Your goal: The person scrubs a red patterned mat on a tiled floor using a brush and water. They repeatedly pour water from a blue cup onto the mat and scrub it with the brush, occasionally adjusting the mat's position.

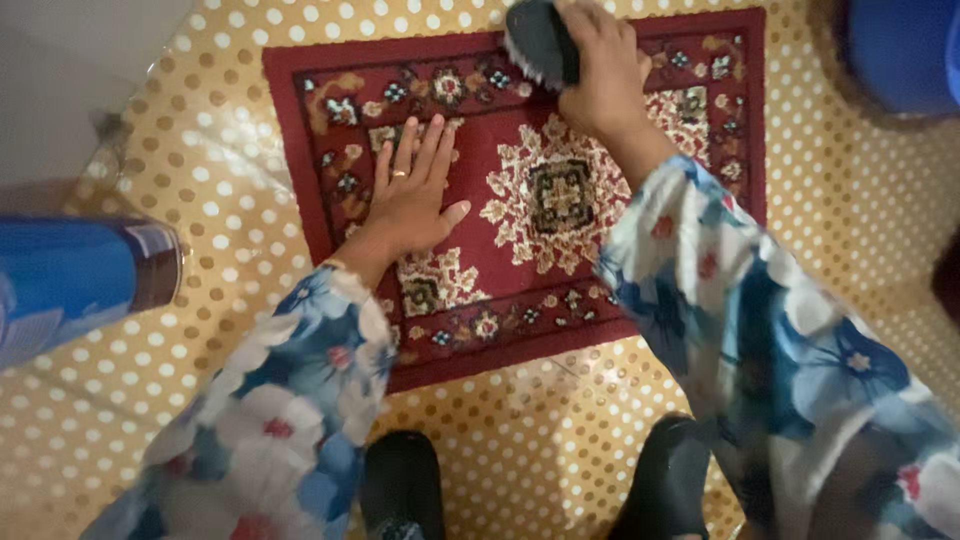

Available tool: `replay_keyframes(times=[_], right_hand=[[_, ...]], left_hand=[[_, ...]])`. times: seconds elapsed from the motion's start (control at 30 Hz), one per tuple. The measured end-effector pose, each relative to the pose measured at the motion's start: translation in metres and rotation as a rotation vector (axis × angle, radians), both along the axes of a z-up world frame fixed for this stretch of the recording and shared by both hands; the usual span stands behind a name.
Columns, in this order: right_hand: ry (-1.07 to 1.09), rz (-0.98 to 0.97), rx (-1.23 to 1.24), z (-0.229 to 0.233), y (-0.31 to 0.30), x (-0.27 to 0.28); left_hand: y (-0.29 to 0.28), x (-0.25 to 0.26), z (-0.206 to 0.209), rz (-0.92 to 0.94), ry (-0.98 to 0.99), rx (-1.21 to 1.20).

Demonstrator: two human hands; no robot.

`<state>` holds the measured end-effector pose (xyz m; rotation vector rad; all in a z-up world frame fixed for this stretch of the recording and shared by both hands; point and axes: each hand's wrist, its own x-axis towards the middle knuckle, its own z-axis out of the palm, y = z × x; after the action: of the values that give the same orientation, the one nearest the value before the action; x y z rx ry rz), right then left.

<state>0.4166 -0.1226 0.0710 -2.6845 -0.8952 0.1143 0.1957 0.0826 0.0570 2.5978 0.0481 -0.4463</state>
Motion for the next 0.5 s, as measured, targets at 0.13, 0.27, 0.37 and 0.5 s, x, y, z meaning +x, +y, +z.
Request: replay_keyframes(times=[0.13, 0.27, 0.37, 0.5], right_hand=[[0.015, -0.117, 0.147, -0.036, 0.011, -0.01], [-0.019, 0.015, 0.202, -0.025, -0.014, -0.081], [0.071, 0.114, 0.248, 0.0, -0.046, -0.143], [0.276, 0.143, 0.121, 0.031, -0.096, -0.252]], left_hand=[[-0.003, -0.002, -0.008, 0.033, -0.033, -0.006], [-0.005, 0.003, -0.007, 0.045, 0.028, 0.023], [-0.007, 0.009, -0.006, 0.034, 0.076, 0.036], [-0.004, 0.011, -0.011, 0.015, 0.105, 0.045]])
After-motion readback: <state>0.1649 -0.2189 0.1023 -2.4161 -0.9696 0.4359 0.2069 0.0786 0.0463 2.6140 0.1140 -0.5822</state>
